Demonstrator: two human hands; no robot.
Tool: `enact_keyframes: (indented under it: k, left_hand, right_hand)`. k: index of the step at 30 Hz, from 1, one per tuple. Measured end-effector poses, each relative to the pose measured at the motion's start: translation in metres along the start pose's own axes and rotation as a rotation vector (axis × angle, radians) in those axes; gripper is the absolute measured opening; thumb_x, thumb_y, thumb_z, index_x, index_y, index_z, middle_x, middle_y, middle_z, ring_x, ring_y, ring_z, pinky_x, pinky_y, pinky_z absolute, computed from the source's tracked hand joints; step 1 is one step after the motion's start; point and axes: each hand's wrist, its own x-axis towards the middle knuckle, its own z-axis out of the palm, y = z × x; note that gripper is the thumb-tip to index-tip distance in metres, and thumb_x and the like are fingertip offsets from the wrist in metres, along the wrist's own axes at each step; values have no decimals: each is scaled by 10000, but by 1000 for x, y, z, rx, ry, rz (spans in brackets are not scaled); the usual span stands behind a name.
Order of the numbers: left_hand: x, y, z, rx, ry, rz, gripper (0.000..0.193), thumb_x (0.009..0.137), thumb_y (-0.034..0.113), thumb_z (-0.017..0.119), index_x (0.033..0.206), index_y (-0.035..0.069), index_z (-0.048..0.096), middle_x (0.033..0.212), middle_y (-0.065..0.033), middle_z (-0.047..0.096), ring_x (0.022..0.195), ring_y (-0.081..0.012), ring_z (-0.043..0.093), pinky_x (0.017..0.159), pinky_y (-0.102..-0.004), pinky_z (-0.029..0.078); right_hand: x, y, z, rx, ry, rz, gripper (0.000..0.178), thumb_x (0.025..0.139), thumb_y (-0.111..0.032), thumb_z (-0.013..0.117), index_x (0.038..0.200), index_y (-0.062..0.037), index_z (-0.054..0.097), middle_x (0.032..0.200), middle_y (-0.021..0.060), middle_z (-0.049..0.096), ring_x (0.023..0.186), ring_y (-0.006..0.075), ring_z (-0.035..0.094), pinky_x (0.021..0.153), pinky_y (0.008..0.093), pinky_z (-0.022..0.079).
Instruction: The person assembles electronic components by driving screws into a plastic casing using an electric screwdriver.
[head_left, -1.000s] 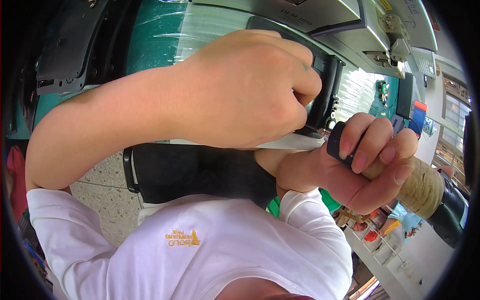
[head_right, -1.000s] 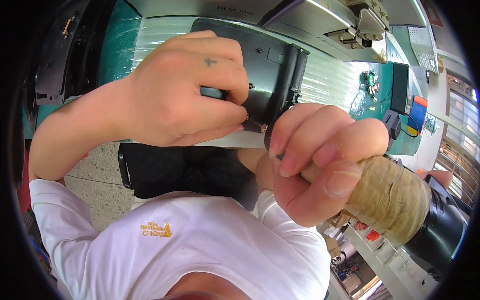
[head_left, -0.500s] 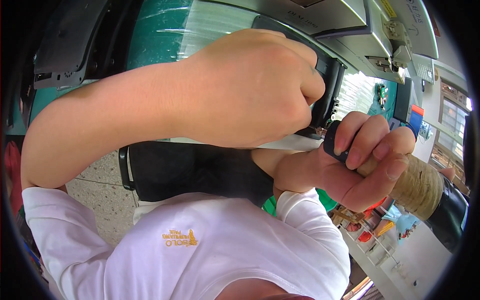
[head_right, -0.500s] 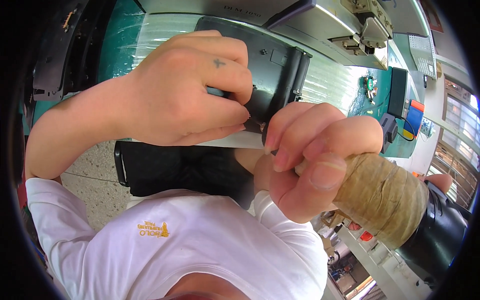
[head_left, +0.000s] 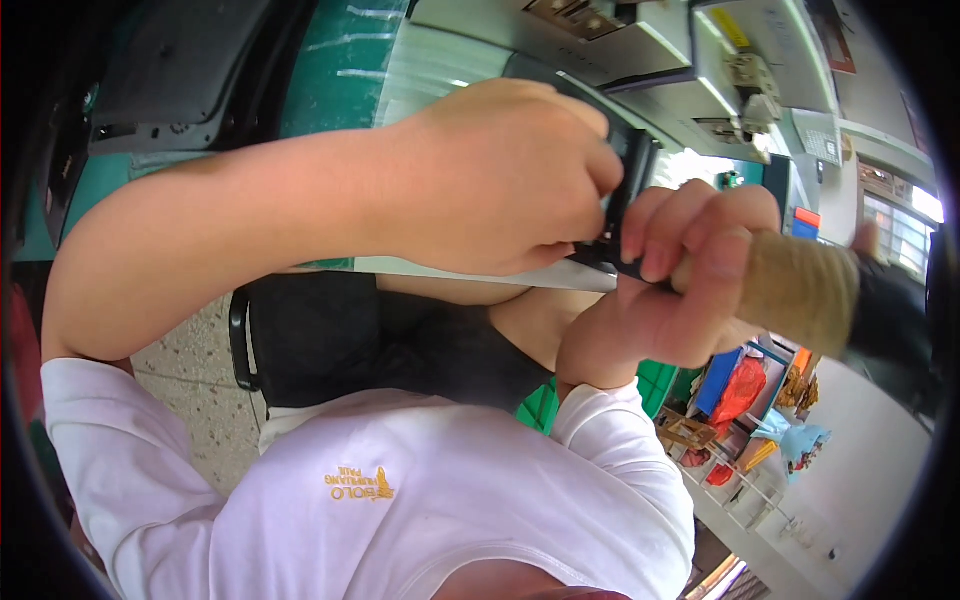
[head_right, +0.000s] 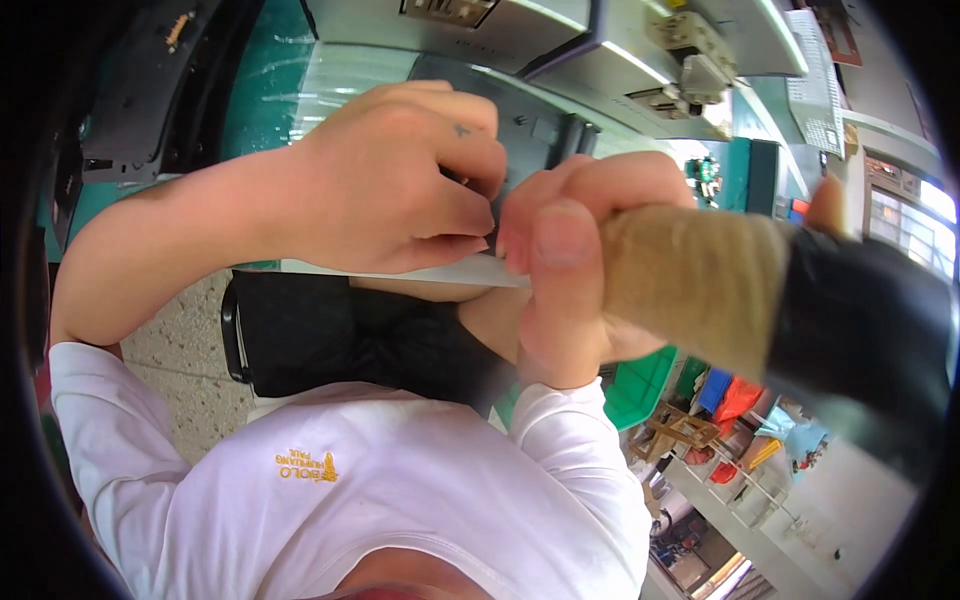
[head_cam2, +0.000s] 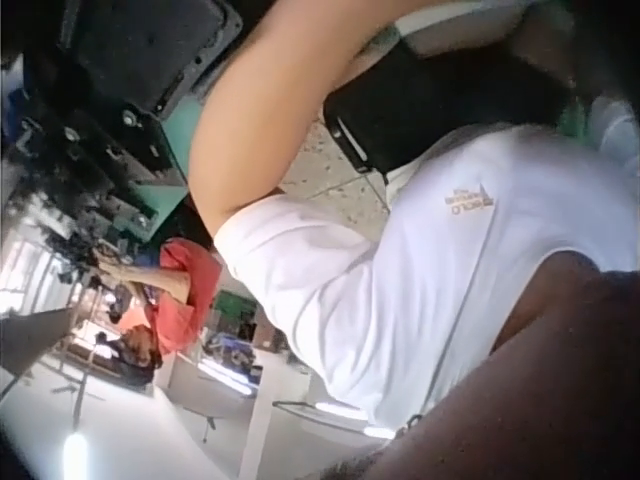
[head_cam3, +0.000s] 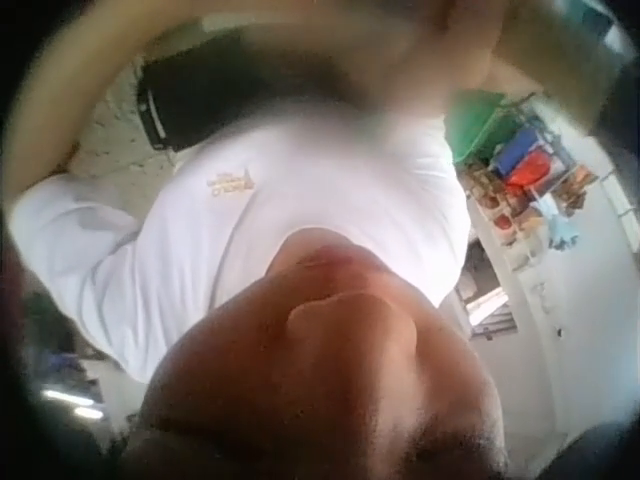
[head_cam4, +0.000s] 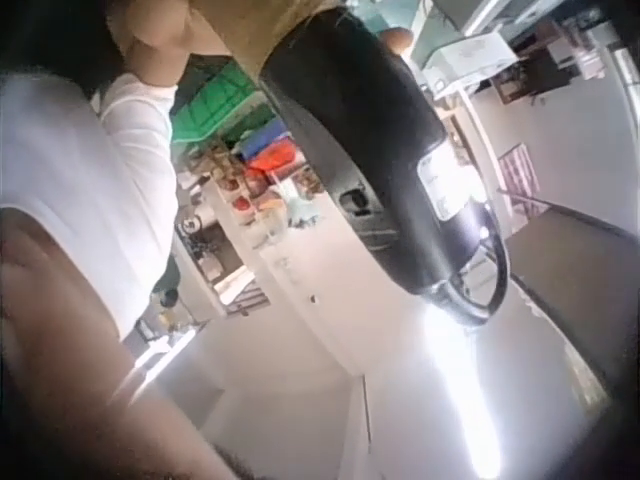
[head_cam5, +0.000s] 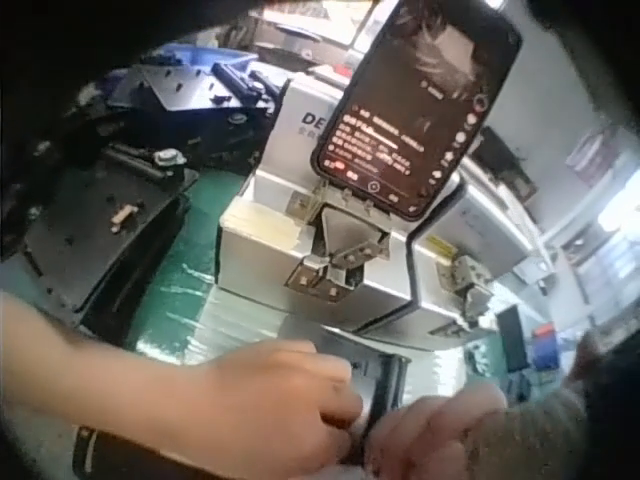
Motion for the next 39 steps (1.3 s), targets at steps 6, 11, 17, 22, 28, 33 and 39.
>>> enact_keyframes:
  k: [6, 11, 17, 22, 28, 33, 39]
  left_hand:
    - [-4, 2, -2, -29, 0, -18, 112, 660, 121, 776, 717, 105, 681, 776, 6, 594, 780, -216, 589, 663, -368, 469]
    - [-3, -1, -1, -8, -11, -3, 117, 672, 122, 774, 733, 95, 678, 770, -9, 609, 774, -217, 598, 672, -370, 477]
    - [1, 1, -2, 15, -19, 15, 122, 680, 131, 776, 739, 91, 676, 769, -14, 615, 780, -219, 603, 670, -366, 477]
    - [-1, 1, -3, 29, -8, 13, 124, 681, 137, 776, 733, 90, 674, 772, -14, 617, 788, -219, 603, 671, -368, 477]
    - [-3, -1, -2, 23, 8, 18, 119, 684, 145, 774, 741, 94, 682, 771, -13, 616, 789, -222, 597, 674, -367, 477]
    - [-2, 0, -2, 23, -9, 17, 131, 688, 152, 775, 755, 90, 681, 767, -19, 612, 786, -228, 595, 679, -370, 479]
    - [-1, -1, -3, 31, 9, 7, 164, 693, 163, 780, 782, 74, 674, 785, -32, 616, 793, -239, 590, 675, -383, 492]
  right_hand:
    - [41, -32, -69, 61, 501, -342, 152, 899, -156, 562, 792, -62, 508, 645, 30, 445, 617, 133, 494, 511, 299, 432]
    - [95, -12, -81, 81, 757, -372, 274, 840, 9, 650, 978, -51, 420, 631, 90, 524, 495, 176, 505, 462, 341, 484]
    - [100, 24, -98, 18, 561, -369, 582, 823, 84, 634, 1232, -106, 266, 676, 119, 554, 508, 178, 538, 466, 366, 523]
    - [99, 14, -70, -3, 542, -327, 644, 828, 94, 641, 1237, -105, 185, 684, 139, 582, 479, 180, 552, 446, 344, 522]
    - [76, 10, -42, -110, 487, -174, 438, 831, 109, 632, 1156, -20, 370, 662, 124, 572, 487, 169, 559, 448, 322, 507]
    - [62, -5, -47, -2, 542, -472, 113, 862, 58, 610, 821, 34, 508, 592, 114, 541, 436, 170, 504, 451, 315, 501]
    - [95, 7, -56, -69, 627, -451, 353, 846, 79, 609, 1092, -25, 378, 612, 105, 534, 444, 166, 500, 444, 327, 502]
